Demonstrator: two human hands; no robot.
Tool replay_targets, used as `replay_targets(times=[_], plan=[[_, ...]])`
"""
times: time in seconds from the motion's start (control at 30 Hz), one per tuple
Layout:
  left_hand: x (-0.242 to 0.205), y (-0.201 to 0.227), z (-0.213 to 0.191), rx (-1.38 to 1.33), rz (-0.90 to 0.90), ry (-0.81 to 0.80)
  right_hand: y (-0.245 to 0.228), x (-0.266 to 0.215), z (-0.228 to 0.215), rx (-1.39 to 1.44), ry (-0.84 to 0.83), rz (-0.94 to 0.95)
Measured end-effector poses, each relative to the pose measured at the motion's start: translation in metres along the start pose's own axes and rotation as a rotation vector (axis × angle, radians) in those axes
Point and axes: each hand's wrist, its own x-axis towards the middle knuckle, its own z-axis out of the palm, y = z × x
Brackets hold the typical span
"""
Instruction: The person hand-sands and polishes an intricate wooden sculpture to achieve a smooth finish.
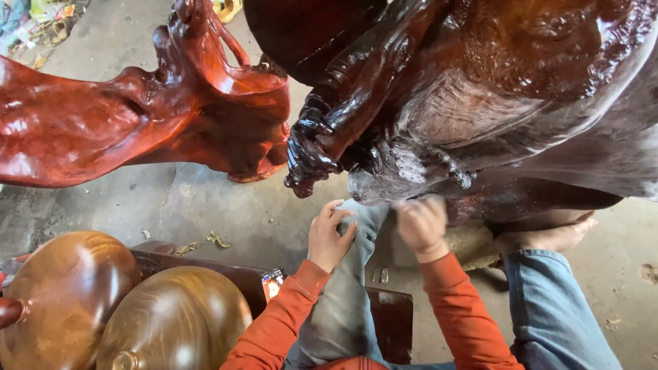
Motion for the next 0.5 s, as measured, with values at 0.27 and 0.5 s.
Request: replay_targets(times=[0.27,0.5], plan=[[-0.001,0.003,0.013,0.040,0.037,0.001,-0.015,-0.015,-0.004,-0.031,0.011,0.088],[-0.002,0.005,0.012,0.071,0.044,0.002,0.005,-0.028,-0.021,-0.746,-0.134,0.247]])
